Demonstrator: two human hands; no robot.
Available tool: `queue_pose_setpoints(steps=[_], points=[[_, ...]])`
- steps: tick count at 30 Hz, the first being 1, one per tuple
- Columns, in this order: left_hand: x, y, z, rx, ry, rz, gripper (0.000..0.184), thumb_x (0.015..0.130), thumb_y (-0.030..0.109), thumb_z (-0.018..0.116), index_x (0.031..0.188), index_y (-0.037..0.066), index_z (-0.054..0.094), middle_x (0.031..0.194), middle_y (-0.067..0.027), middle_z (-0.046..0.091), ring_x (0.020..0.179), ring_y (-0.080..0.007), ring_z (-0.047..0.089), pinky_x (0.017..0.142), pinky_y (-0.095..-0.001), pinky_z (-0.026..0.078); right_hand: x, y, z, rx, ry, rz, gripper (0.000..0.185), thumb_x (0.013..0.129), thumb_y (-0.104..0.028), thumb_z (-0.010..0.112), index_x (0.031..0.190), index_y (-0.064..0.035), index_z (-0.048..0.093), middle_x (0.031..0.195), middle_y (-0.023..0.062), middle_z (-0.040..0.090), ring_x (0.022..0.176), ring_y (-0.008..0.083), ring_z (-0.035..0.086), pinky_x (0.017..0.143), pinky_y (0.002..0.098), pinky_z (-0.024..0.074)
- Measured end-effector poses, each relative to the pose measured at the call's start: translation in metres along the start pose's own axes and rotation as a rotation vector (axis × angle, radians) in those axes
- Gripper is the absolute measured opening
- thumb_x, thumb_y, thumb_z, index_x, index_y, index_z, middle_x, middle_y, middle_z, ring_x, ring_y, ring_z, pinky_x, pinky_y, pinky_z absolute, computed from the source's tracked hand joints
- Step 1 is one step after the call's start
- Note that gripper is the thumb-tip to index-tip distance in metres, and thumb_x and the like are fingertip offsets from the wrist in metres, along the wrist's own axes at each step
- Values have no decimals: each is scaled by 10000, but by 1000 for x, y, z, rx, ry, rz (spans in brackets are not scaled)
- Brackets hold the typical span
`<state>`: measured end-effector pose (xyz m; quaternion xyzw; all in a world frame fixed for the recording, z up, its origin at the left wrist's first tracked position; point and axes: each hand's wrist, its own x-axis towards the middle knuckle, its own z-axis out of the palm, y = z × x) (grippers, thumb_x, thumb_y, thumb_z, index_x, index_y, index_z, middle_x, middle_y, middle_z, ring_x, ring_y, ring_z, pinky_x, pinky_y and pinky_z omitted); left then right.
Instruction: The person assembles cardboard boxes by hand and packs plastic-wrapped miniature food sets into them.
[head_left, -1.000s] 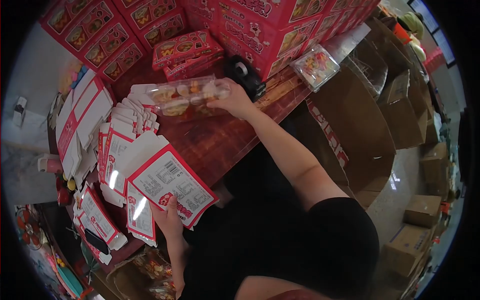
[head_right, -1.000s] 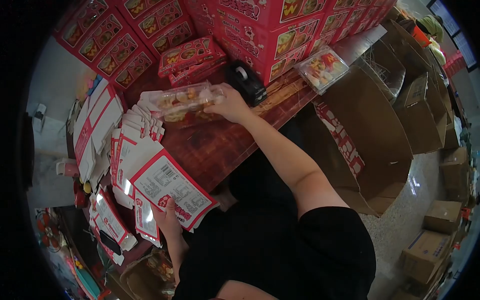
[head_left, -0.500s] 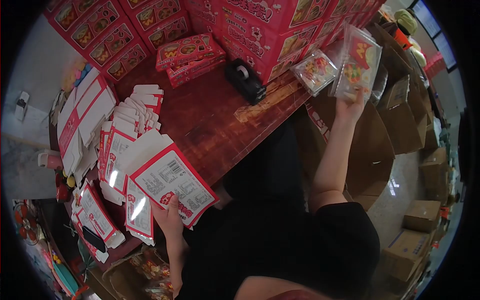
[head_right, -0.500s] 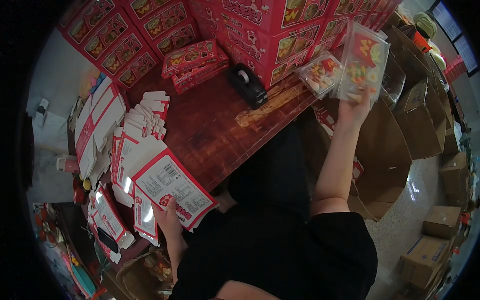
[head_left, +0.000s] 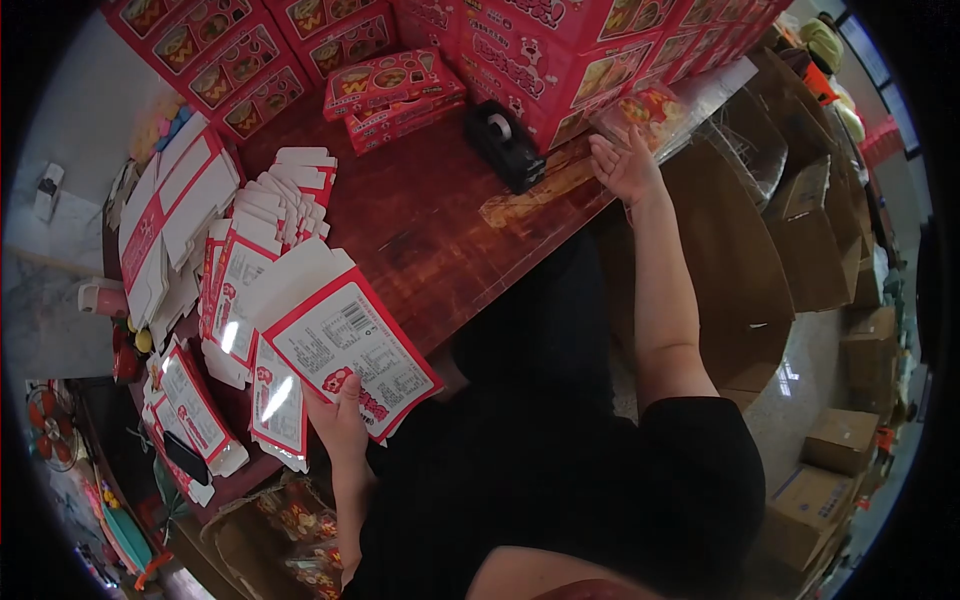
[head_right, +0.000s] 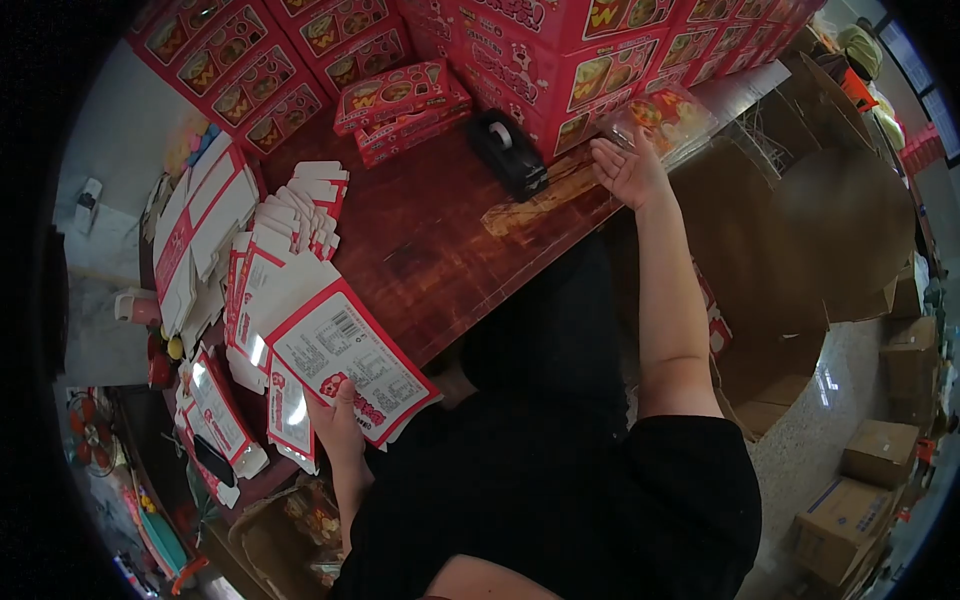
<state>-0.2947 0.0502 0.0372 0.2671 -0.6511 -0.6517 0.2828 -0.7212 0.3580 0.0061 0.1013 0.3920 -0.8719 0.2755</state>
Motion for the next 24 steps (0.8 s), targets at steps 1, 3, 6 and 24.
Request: queue_pose_setpoints(steps=[1, 3, 6, 24], points=[[0, 0, 1, 1, 2, 6, 531, 862, 177, 639, 1259, -43, 363, 1125, -144, 553, 995, -191, 562, 868, -309, 456, -1, 2, -2, -13, -8, 36, 485, 924, -466, 450, 1126, -29, 506, 1047, 120, 616, 866, 197, 610, 791, 356, 485], [1, 3, 1, -27, 3, -49, 511, 859, 111, 629, 1258, -50, 354, 1149, -146, 532, 1018, -189, 552, 875, -304, 454, -7, 8, -2, -52, -28, 29, 434, 923, -435, 474, 1062, -31, 550, 977, 96, 641, 820, 162, 615, 760, 320, 487], [1, 5, 6, -35, 9, -60, 473, 854, 19, 592, 1253, -54, 349, 1129, -143, 540, 998, -186, 565, 851, -291, 468, -31, 29, 15, -147, -68, -120, 342, 924, -366, 512, 1008, -42, 580, 905, 68, 635, 809, 135, 592, 736, 280, 476], [-55, 34, -55, 360, 10, 185, 692, 813, 222, 672, 1323, -47, 290, 1272, -235, 422, 1167, -315, 458, 960, -378, 395, -166, 264, 175, -617, -661, 271, 535, 804, -94, 668, 1245, 43, 399, 1138, 166, 564, 1015, 254, 582, 884, 363, 475]])
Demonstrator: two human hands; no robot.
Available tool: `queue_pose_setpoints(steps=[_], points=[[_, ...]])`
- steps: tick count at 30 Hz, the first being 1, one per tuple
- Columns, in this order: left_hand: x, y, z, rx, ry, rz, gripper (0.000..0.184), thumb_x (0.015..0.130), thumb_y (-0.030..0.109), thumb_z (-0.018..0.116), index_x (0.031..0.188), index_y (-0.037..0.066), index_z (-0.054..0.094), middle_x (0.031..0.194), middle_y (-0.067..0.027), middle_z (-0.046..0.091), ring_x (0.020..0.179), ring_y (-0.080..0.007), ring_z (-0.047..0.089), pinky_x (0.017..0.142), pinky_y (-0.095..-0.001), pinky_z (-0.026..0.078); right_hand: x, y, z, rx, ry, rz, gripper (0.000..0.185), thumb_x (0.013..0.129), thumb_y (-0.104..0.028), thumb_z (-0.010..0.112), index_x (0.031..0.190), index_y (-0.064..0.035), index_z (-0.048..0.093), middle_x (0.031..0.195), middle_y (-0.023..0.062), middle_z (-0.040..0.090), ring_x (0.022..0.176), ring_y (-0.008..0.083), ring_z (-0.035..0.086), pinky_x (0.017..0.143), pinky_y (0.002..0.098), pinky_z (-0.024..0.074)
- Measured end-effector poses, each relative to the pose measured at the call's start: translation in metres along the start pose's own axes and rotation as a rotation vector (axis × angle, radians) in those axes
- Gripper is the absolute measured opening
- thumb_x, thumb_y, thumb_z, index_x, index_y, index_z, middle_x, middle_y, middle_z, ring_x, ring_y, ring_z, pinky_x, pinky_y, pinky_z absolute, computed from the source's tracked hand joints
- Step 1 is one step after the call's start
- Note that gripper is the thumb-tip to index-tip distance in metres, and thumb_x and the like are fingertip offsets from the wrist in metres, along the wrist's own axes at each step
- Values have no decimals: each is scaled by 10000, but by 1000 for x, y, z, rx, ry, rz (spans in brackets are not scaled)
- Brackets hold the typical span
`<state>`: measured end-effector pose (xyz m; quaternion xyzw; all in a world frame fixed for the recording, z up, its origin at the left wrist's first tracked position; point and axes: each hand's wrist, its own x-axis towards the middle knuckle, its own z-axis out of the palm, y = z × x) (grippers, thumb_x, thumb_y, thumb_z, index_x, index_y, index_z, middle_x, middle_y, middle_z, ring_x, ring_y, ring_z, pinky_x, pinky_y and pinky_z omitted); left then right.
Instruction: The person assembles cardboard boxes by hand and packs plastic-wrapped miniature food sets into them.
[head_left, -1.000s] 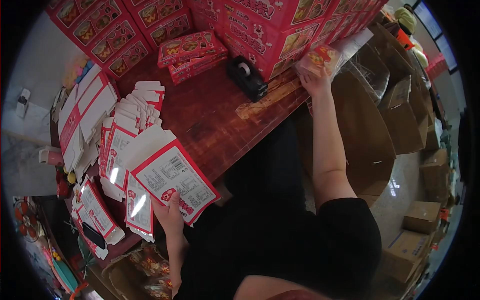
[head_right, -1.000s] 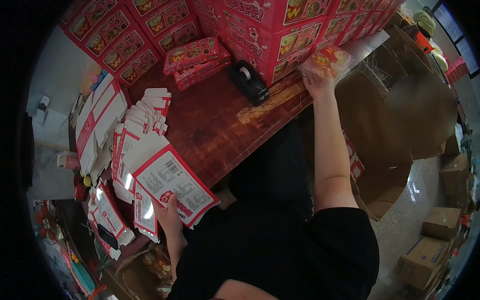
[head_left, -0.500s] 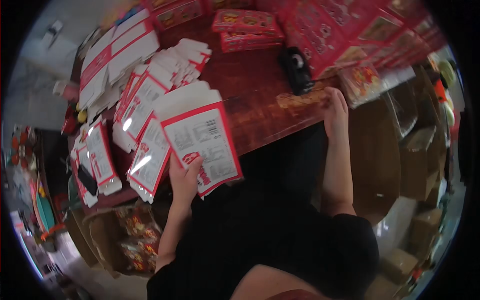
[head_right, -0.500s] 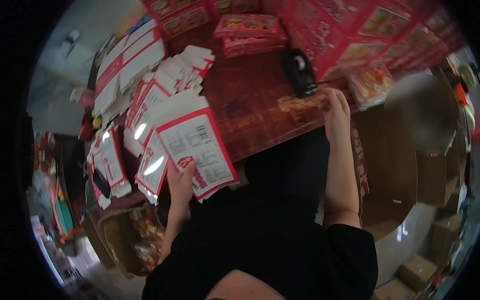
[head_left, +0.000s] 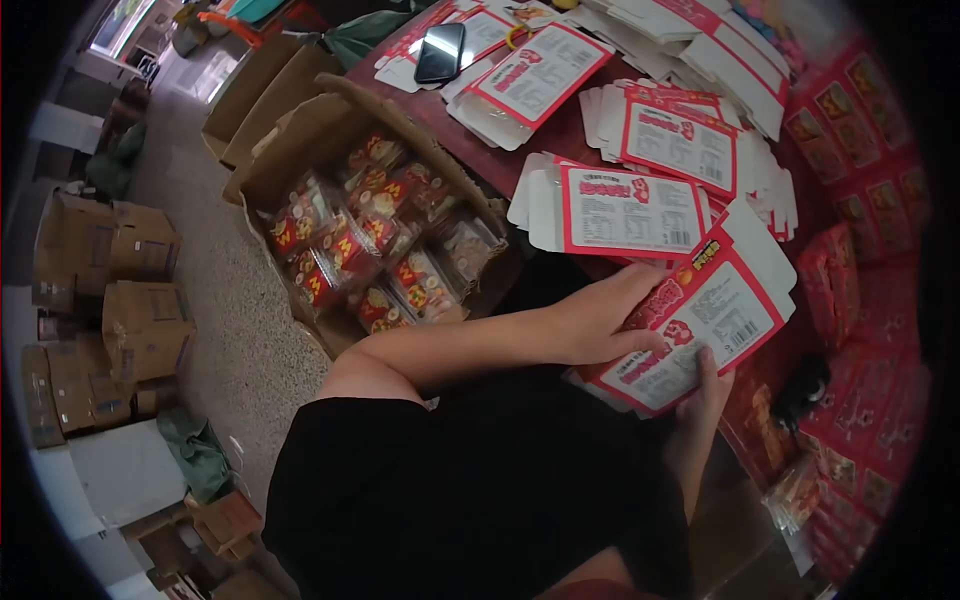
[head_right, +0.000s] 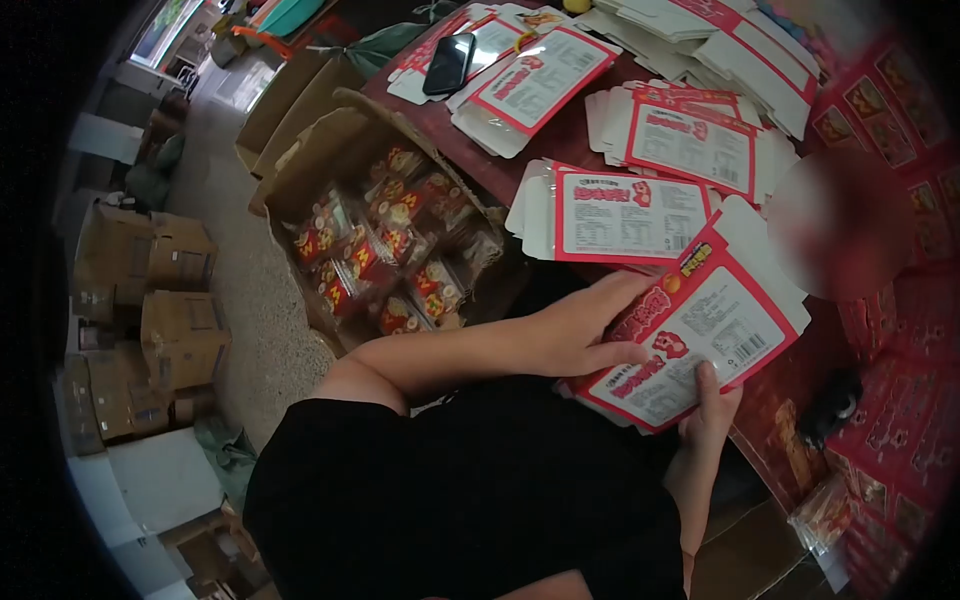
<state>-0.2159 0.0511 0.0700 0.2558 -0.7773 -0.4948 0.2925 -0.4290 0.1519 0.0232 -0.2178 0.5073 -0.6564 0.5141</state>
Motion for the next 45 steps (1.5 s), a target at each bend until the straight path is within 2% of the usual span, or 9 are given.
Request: queue_pose_setpoints(steps=[4, 8, 10, 12, 15, 29, 35, 37, 45], points=[[-42, -20, -87, 86, 503, 89, 413, 910, 268, 542, 1221, 14, 445, 1183, -135, 478, 1074, -214, 502, 916, -331, 414, 15, -7, -28, 24, 14, -36, 466, 850, -134, 586, 1239, 46, 406, 1124, 183, 577, 981, 259, 606, 857, 377, 501], [-107, -109, -182, -83, 1193, -231, 267, 897, 163, 560, 1112, 8, 526, 1004, -66, 558, 889, -141, 553, 778, -273, 458, 27, -23, -31, 116, 6, -95, 442, 899, -198, 525, 1244, 48, 399, 1119, 186, 583, 975, 256, 613, 834, 374, 518], [-165, -197, -221, -153, 1731, -423, 310, 866, 226, 609, 1053, -14, 551, 991, -99, 600, 858, -155, 569, 721, -276, 474, 32, -24, -28, 112, -14, -79, 450, 905, -231, 520, 1249, 32, 400, 1133, 183, 578, 984, 270, 607, 835, 398, 517], [-284, -334, -271, -351, 1908, -849, 450, 825, 327, 652, 1064, -36, 535, 1045, -140, 604, 893, -205, 584, 706, -328, 504, 37, -23, -29, 72, 16, -58, 479, 903, -298, 521, 1259, -1, 404, 1147, 170, 573, 999, 296, 597, 839, 443, 511], [-281, -312, -288, -570, 2386, -807, 557, 785, 412, 669, 1073, -44, 533, 1105, -162, 582, 909, -281, 601, 751, -423, 520, 41, -18, -14, 40, 61, -33, 474, 900, -295, 526, 1256, -4, 409, 1139, 161, 576, 1006, 291, 592, 847, 442, 504], [-295, -333, -394, -709, 2004, -1200, 812, 793, 611, 461, 1344, 35, 306, 1395, -128, 328, 1226, -337, 367, 1003, -473, 314, 58, -15, 49, -150, 88, -49, 484, 889, -192, 535, 1264, 68, 371, 1151, 189, 555, 1018, 249, 584, 864, 356, 486], [-334, -373, -387, -1245, 2013, -853, 964, 731, 730, 424, 1437, 119, 186, 1489, -101, 201, 1339, -338, 218, 1082, -509, 164, 56, -18, 51, -207, 74, -95, 508, 882, -196, 535, 1282, 62, 356, 1187, 178, 536, 1059, 243, 559, 911, 363, 453], [-345, -404, -389, -1016, 2018, -606, 1002, 626, 772, 481, 1423, 210, 252, 1484, -71, 227, 1343, -330, 168, 1018, -571, 173, 53, -23, 41, -244, 102, -47, 531, 881, -200, 534, 1298, 59, 334, 1206, 173, 522, 1068, 243, 553, 925, 366, 442], [-311, -402, -408, -1070, 2233, -587, 970, 607, 730, 555, 1395, 217, 319, 1453, -55, 296, 1314, -311, 247, 1078, -508, 155, 48, -26, 51, -291, 91, -99, 525, 892, -177, 522, 1315, 51, 310, 1224, 185, 505, 1100, 262, 532, 943, 385, 427]])
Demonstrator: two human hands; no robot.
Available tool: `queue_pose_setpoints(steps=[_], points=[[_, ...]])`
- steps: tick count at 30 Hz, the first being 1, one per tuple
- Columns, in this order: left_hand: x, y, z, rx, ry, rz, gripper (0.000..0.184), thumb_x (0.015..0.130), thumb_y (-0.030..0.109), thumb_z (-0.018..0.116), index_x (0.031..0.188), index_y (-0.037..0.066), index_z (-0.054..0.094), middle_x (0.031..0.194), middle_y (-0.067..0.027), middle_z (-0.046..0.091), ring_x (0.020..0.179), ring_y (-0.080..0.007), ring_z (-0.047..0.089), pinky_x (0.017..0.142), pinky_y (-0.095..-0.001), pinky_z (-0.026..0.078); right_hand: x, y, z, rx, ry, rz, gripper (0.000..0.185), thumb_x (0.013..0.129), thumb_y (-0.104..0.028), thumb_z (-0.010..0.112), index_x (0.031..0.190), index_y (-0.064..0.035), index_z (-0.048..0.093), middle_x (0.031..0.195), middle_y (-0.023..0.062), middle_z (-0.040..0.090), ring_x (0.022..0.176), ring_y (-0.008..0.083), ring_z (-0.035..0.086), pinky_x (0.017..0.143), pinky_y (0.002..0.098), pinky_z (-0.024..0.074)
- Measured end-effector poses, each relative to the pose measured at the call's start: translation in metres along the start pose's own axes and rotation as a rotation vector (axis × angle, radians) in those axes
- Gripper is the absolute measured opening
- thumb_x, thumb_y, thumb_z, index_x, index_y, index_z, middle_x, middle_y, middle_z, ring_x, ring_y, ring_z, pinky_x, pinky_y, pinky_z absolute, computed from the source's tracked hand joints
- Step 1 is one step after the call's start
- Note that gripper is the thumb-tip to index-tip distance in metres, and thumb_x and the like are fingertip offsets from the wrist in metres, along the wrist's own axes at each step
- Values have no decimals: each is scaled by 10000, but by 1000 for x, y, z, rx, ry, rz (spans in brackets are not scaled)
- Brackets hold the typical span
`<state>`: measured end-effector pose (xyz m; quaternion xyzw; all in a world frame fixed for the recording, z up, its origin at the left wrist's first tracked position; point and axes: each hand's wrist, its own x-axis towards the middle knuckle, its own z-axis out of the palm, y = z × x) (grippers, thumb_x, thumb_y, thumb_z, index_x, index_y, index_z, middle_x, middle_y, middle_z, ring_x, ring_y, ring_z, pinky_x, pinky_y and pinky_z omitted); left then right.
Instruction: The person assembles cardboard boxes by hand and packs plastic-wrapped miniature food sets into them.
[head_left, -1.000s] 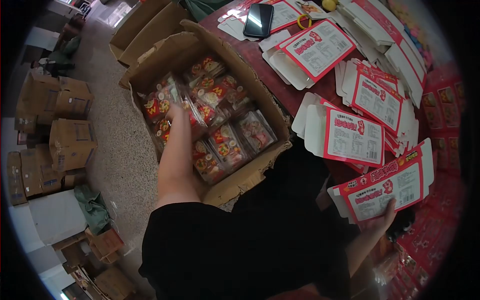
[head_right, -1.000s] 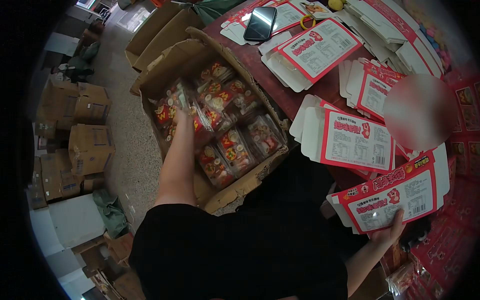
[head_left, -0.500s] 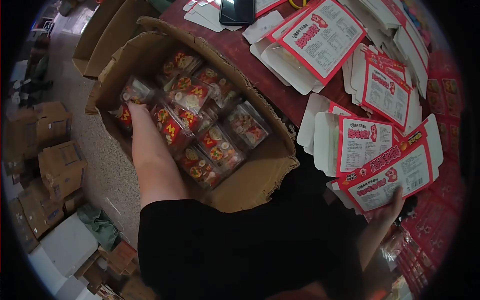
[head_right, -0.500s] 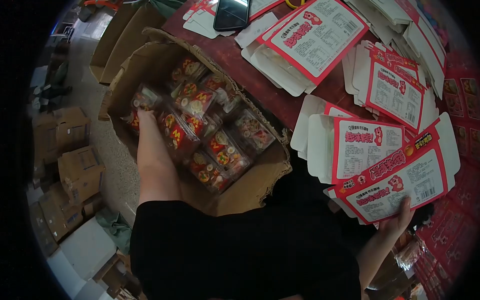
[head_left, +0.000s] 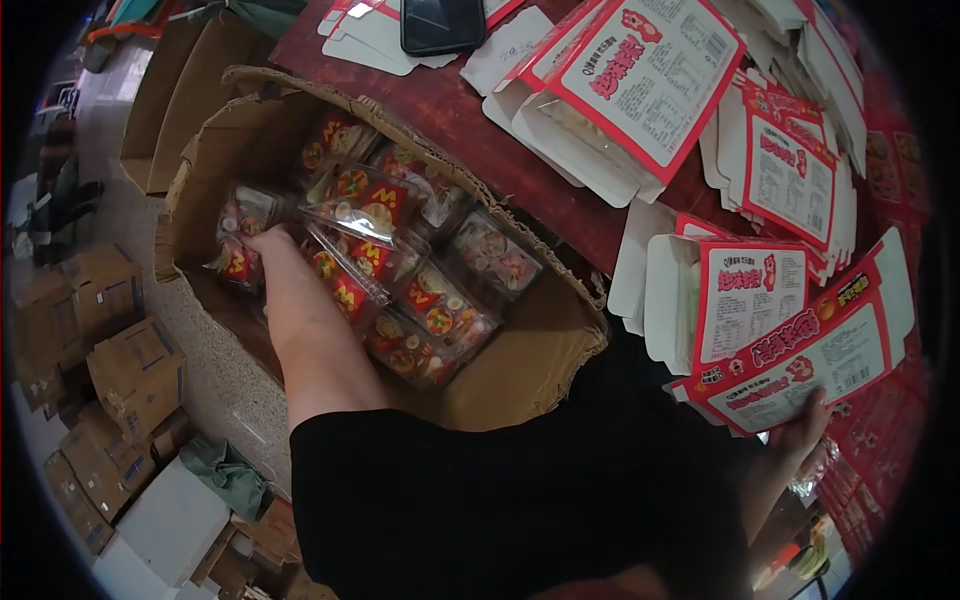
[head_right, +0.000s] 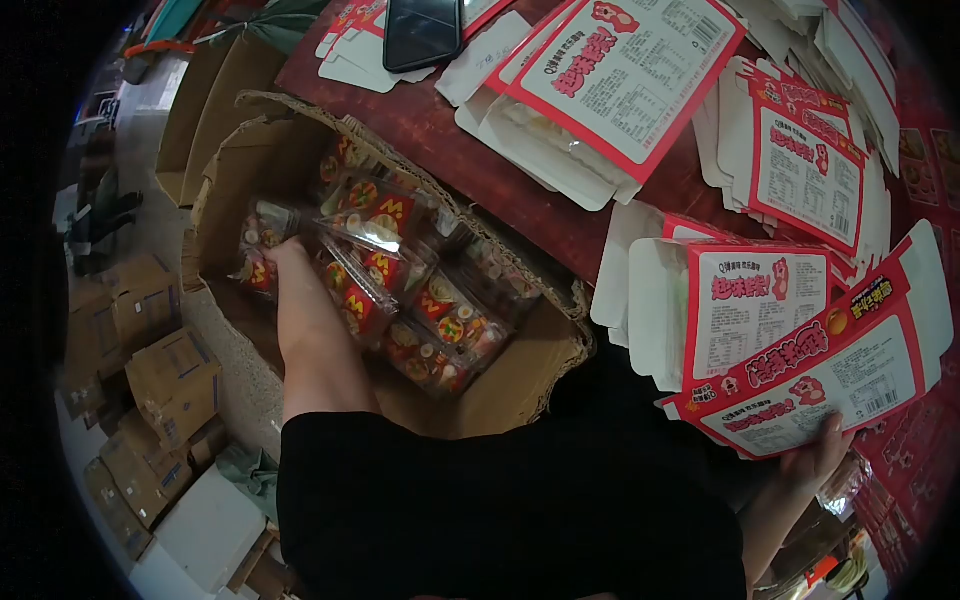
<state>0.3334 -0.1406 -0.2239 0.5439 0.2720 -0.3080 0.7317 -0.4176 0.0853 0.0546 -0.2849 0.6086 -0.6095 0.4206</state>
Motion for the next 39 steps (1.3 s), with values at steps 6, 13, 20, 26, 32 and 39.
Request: queue_pose_setpoints(steps=[6, 13, 20, 26, 32, 39], points=[[-35, 20, 5, 58, 118, -173, 919, 686, 709, 442, 1417, 177, 275, 1471, -38, 278, 1350, -236, 227, 1074, -526, 171, -3, 3, -21, 0, 66, -23, 519, 887, -168, 540, 1305, 47, 321, 1210, 182, 513, 1076, 261, 544, 931, 381, 434], [-4, 23, -5, 3, 56, -50, 855, 726, 680, 437, 1392, 156, 327, 1447, -55, 316, 1328, -267, 271, 1072, -533, 196, -6, 5, -34, -10, 48, -19, 525, 864, -212, 585, 1268, 46, 372, 1157, 162, 546, 1041, 236, 557, 918, 367, 434], [-11, -5, -2, -88, -113, 344, 702, 699, 526, 616, 1238, 91, 503, 1280, -114, 498, 1168, -302, 455, 1000, -470, 337, -6, -1, -11, -57, 119, 41, 550, 844, -252, 588, 1259, 41, 378, 1158, 158, 527, 1040, 234, 539, 900, 361, 434], [12, -8, -15, -183, -250, 304, 709, 756, 543, 569, 1291, 94, 450, 1337, -97, 443, 1219, -312, 397, 1033, -464, 291, -6, -16, 55, -128, 296, 138, 616, 850, -320, 566, 1299, 28, 326, 1194, 179, 500, 1058, 261, 537, 873, 398, 470], [46, -2, -33, -241, -164, 229, 561, 781, 472, 560, 1191, 90, 551, 1230, -83, 547, 1141, -296, 478, 996, -488, 328, -3, 0, 79, -127, 261, 162, 615, 848, -309, 567, 1301, 28, 324, 1196, 183, 500, 1055, 266, 541, 867, 402, 477], [-43, 12, -35, -357, -296, 86, 568, 755, 443, 627, 1214, 121, 537, 1246, -97, 530, 1148, -346, 475, 979, -559, 341, -4, 44, 146, -94, 136, 195, 614, 845, -297, 568, 1303, 29, 322, 1200, 187, 499, 1051, 271, 546, 859, 407, 485]])
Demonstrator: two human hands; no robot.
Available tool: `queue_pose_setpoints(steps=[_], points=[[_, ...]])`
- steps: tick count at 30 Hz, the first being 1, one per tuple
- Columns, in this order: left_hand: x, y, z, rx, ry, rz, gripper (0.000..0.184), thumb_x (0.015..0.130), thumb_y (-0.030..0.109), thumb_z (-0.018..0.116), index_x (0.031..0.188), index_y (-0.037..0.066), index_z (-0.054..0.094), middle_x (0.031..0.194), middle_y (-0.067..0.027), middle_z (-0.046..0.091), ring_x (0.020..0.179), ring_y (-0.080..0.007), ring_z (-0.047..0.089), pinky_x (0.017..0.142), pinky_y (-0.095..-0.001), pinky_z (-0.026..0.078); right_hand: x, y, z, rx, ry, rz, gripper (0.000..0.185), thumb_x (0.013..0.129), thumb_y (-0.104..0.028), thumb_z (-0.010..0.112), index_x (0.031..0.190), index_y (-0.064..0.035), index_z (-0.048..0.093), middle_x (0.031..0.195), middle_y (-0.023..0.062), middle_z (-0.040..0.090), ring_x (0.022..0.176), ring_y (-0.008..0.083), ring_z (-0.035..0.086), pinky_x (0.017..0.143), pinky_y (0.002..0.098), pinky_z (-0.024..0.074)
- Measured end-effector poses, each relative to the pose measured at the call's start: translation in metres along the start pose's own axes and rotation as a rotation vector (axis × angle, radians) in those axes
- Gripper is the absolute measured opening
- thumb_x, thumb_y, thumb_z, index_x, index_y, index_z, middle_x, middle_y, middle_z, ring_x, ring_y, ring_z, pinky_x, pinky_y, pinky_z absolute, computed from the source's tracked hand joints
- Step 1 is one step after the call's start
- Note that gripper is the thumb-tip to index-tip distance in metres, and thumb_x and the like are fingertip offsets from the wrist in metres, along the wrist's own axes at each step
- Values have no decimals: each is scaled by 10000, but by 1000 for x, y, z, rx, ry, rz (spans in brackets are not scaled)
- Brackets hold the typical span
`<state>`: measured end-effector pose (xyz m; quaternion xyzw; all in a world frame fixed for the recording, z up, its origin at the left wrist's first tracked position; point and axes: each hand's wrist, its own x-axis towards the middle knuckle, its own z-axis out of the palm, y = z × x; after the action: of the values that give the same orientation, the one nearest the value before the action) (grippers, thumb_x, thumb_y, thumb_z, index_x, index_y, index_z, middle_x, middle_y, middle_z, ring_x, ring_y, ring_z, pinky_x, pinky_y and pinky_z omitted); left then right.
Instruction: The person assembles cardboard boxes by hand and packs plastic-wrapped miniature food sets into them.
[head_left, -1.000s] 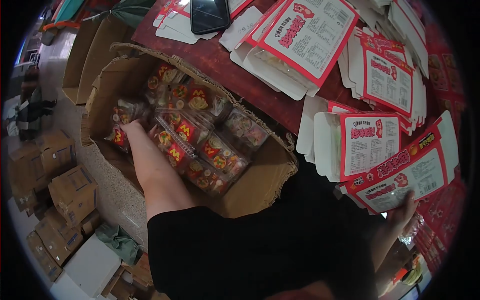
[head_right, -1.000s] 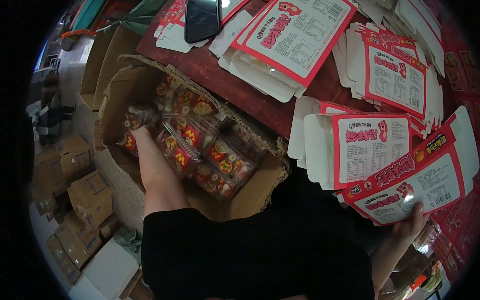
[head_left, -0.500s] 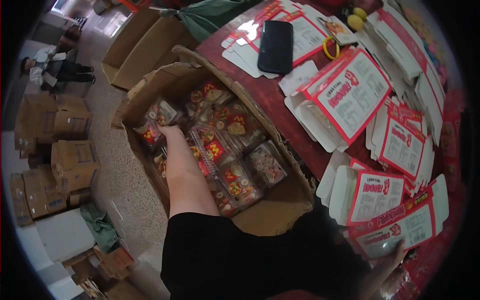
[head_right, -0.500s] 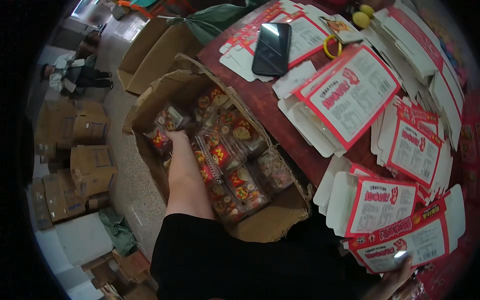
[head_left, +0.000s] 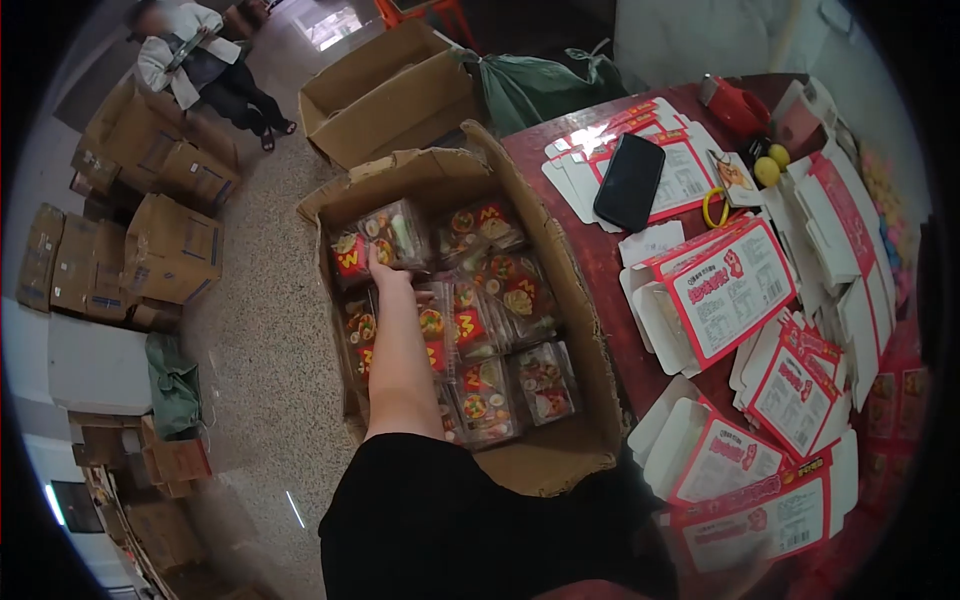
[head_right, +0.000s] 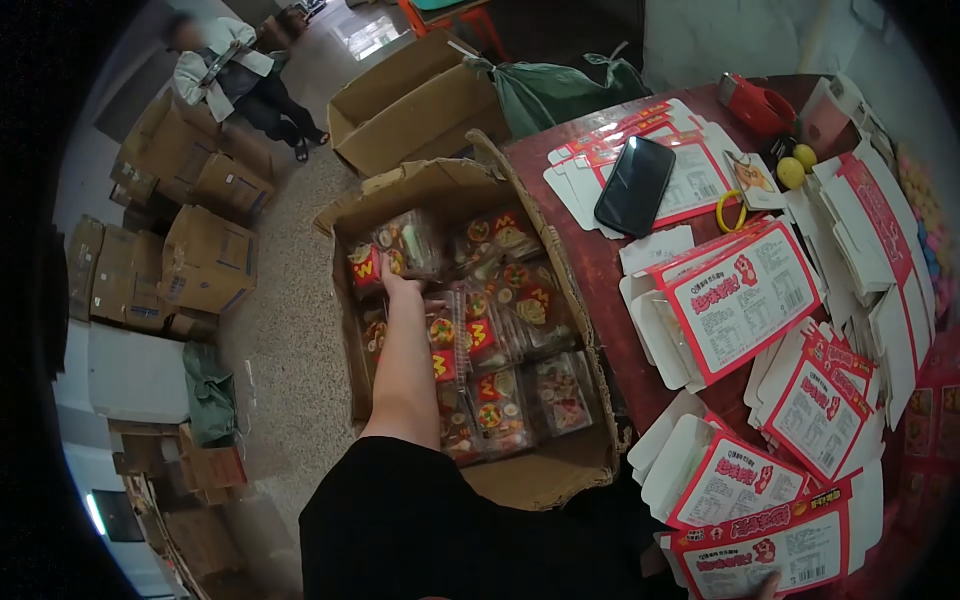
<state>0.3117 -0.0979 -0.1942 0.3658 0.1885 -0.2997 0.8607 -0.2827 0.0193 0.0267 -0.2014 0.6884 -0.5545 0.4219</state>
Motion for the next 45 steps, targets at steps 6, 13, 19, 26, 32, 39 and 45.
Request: queue_pose_setpoints(steps=[6, 13, 19, 26, 32, 39, 45], points=[[-37, -1, 15, -67, -173, -83, 533, 806, 411, 590, 1241, 114, 508, 1260, -107, 513, 1144, -338, 485, 970, -547, 373, -3, -1, 8, 40, -56, -6, 613, 842, -287, 569, 1305, 29, 319, 1203, 191, 499, 1048, 276, 550, 853, 411, 492], [-65, -4, 26, -86, -246, -115, 547, 816, 398, 595, 1263, 104, 486, 1286, -109, 496, 1168, -339, 474, 992, -551, 355, -4, -8, -9, 94, -60, -17, 612, 839, -275, 570, 1307, 29, 317, 1206, 196, 498, 1044, 281, 555, 845, 416, 501], [-79, -4, 23, -34, -266, -119, 580, 807, 433, 593, 1274, 107, 483, 1309, -115, 479, 1193, -354, 447, 1003, -564, 331, -9, -26, -40, 131, 34, -13, 612, 837, -264, 571, 1308, 29, 314, 1209, 199, 498, 1041, 285, 559, 839, 420, 508], [-76, -2, 8, 71, -262, -91, 576, 785, 452, 619, 1229, 101, 513, 1253, -99, 516, 1137, -322, 483, 968, -529, 382, -23, -91, -89, 262, 316, 11, 612, 834, -253, 572, 1310, 30, 312, 1212, 204, 497, 1038, 290, 563, 832, 424, 515], [-183, 12, 23, 213, -477, -121, 755, 784, 532, 552, 1377, 114, 342, 1424, -120, 333, 1305, -338, 306, 1067, -546, 236, 36, -24, -191, 660, -69, -116, 546, 854, -163, 543, 1319, 26, 328, 1215, 194, 510, 1077, 297, 544, 905, 419, 465], [-270, 32, 36, 273, -1159, -309, 759, 814, 519, 524, 1407, 132, 249, 1445, -111, 263, 1315, -304, 276, 1069, -517, 215, 33, -31, -255, 769, 30, -241, 507, 888, -235, 509, 1299, 26, 368, 1203, 172, 534, 1063, 278, 560, 908, 406, 468], [-387, 7, 67, 302, -1286, -454, 649, 834, 477, 527, 1341, 116, 344, 1364, -116, 363, 1233, -305, 370, 1001, -497, 306, 17, -18, -310, 784, 50, -334, 510, 903, -265, 486, 1308, 15, 353, 1204, 184, 534, 1067, 285, 569, 890, 429, 492]])
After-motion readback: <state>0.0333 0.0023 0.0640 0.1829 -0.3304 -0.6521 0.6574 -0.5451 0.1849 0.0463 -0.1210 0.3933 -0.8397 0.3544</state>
